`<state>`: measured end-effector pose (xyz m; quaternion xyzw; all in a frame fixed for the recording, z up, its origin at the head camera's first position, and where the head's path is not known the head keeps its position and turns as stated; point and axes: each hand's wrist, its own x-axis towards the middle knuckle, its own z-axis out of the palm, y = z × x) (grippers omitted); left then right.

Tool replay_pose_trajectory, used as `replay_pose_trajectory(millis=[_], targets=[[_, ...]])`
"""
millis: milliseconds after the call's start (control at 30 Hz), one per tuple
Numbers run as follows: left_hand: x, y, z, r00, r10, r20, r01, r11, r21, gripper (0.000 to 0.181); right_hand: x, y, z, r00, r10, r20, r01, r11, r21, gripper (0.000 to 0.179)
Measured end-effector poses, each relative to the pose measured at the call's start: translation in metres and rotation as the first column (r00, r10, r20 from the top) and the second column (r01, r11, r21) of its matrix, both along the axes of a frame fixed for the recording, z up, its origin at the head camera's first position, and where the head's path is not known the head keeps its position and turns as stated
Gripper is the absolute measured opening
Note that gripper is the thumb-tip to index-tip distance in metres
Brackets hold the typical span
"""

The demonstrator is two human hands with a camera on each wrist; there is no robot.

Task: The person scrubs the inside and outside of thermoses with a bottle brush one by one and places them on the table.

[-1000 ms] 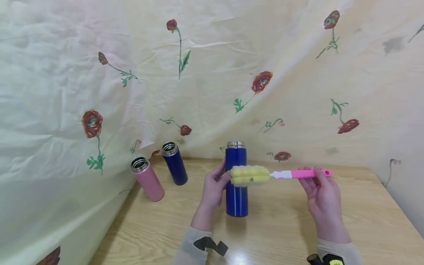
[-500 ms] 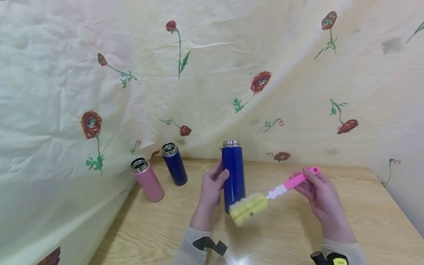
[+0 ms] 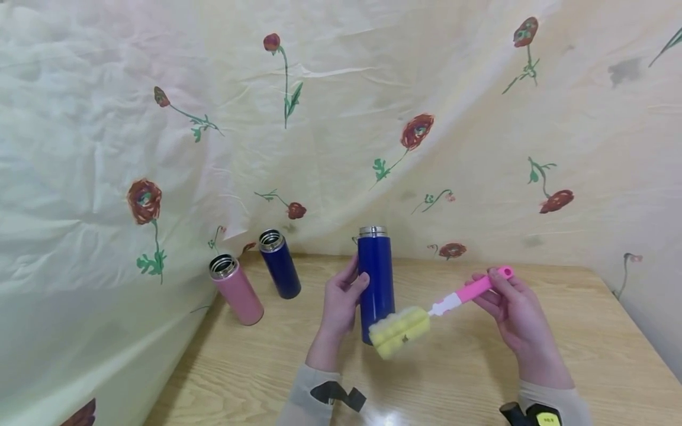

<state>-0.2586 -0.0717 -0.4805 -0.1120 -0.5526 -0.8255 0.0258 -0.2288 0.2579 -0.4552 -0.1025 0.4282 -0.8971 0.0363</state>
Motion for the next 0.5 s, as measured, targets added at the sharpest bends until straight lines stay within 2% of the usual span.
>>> replay_pose_trajectory(millis=[167, 500], targets=[[0.0001, 0.0022, -0.0016, 0.999, -0.030, -0.017, 0.030, 1.000, 0.008, 0.063, 0.0010, 0.0009, 0.0006, 0.999, -0.012, 0.047, 0.016, 0.995, -0.103, 0.023], [0.0016, 0.0030, -0.0018, 0.999, -0.031, -0.010, 0.031, 0.999, 0.007, 0.061, 0.0008, 0.0007, 0.0027, 0.996, -0.036, 0.078, 0.047, 0.989, -0.137, 0.020]])
